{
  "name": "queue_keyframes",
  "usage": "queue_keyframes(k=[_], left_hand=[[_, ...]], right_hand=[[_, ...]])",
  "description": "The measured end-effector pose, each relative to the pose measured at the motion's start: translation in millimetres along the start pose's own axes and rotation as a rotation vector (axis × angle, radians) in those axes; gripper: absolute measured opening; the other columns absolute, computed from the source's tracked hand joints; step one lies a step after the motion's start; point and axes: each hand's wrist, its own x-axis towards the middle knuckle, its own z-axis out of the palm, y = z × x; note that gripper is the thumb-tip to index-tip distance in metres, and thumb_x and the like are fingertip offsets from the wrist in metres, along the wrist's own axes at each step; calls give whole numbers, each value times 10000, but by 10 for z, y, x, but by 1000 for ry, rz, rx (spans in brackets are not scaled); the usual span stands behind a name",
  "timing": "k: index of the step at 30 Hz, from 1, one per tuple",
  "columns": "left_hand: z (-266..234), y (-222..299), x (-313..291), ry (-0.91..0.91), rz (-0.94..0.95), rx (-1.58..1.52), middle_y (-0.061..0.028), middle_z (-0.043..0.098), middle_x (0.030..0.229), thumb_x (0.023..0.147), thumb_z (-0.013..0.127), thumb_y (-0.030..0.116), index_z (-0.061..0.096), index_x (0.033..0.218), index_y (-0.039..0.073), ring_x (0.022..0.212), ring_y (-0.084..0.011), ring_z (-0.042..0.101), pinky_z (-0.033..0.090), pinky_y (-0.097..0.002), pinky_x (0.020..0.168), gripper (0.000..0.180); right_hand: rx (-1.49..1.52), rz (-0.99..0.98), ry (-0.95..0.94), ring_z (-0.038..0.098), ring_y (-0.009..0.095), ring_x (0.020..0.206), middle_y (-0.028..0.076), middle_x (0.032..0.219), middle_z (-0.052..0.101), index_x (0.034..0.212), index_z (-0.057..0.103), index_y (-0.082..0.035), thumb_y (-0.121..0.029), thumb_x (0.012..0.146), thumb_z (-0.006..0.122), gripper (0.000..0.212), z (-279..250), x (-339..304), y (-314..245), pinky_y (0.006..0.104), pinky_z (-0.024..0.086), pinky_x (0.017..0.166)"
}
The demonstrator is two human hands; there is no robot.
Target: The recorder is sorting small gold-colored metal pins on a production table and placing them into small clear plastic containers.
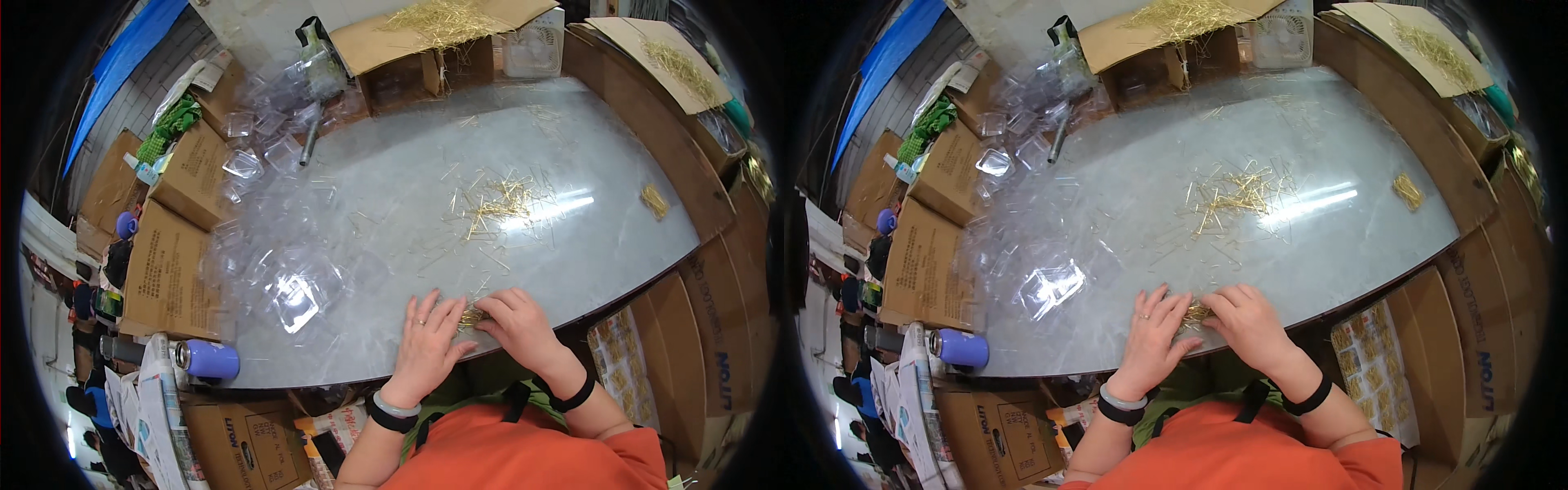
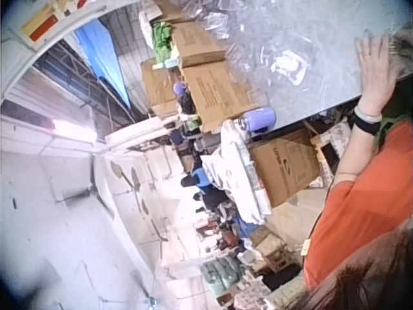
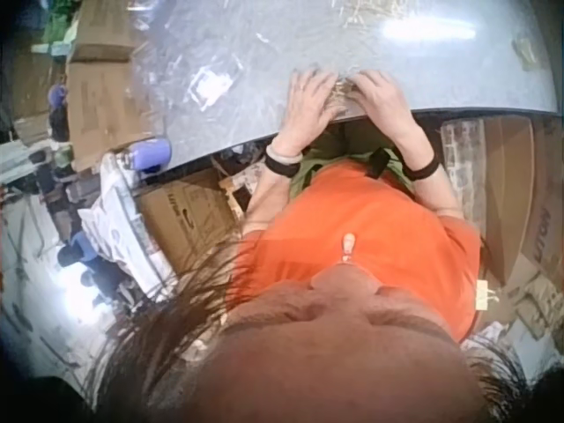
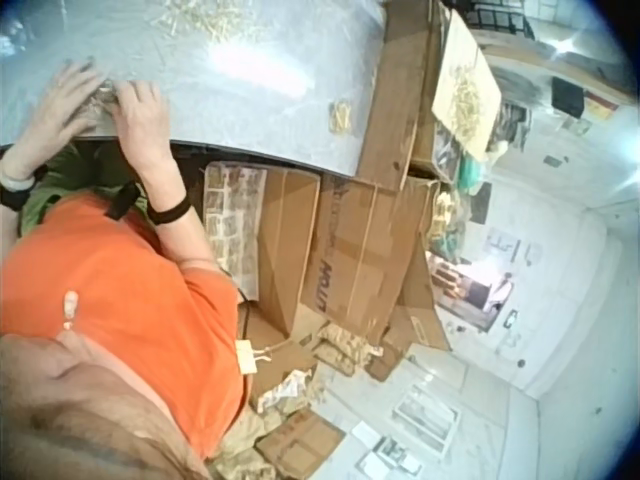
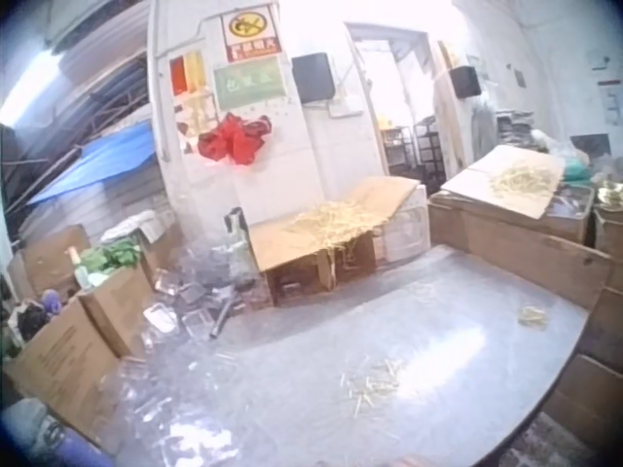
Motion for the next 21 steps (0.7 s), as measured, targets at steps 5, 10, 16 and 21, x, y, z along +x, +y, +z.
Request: queue_keyframes(k=[5, 10, 16, 21], left_hand=[[27, -64, -58, 39, 21, -20, -123, 588, 1348, 861, 782, 220, 558, 1420, 57, 1361, -376, 483, 328, -577, 1182, 624], [68, -105, -75, 89, 20, -106, -174, 594, 1329, 852, 789, 163, 571, 1381, 27, 1336, -382, 509, 381, -543, 1162, 588], [90, -76, -75, 76, -65, -193, -191, 544, 1404, 851, 794, 141, 543, 1402, 16, 1345, -400, 497, 397, -529, 1136, 618], [-146, -108, -205, 148, -69, -125, -194, 507, 1448, 769, 869, 216, 509, 1434, -1, 1311, -402, 503, 433, -478, 1070, 787]], right_hand=[[-29, -59, 46, 574, 309, 1139, 87, 1173, 635, 1219, 651, -80, -251, 787, 826, 497, -144, 119, -82, 452, 459, 967], [-149, -165, -97, 557, 318, 1166, 80, 1184, 620, 1217, 653, -95, -289, 774, 829, 514, -242, 178, -55, 458, 445, 994], [-1, 17, -88, 556, 319, 1154, 83, 1183, 619, 1220, 653, -107, -305, 767, 832, 525, 23, 28, 25, 466, 445, 1001], [-34, -126, -13, 555, 310, 1120, 80, 1154, 614, 1228, 648, -118, -322, 785, 820, 517, -175, 156, -99, 462, 446, 973]])
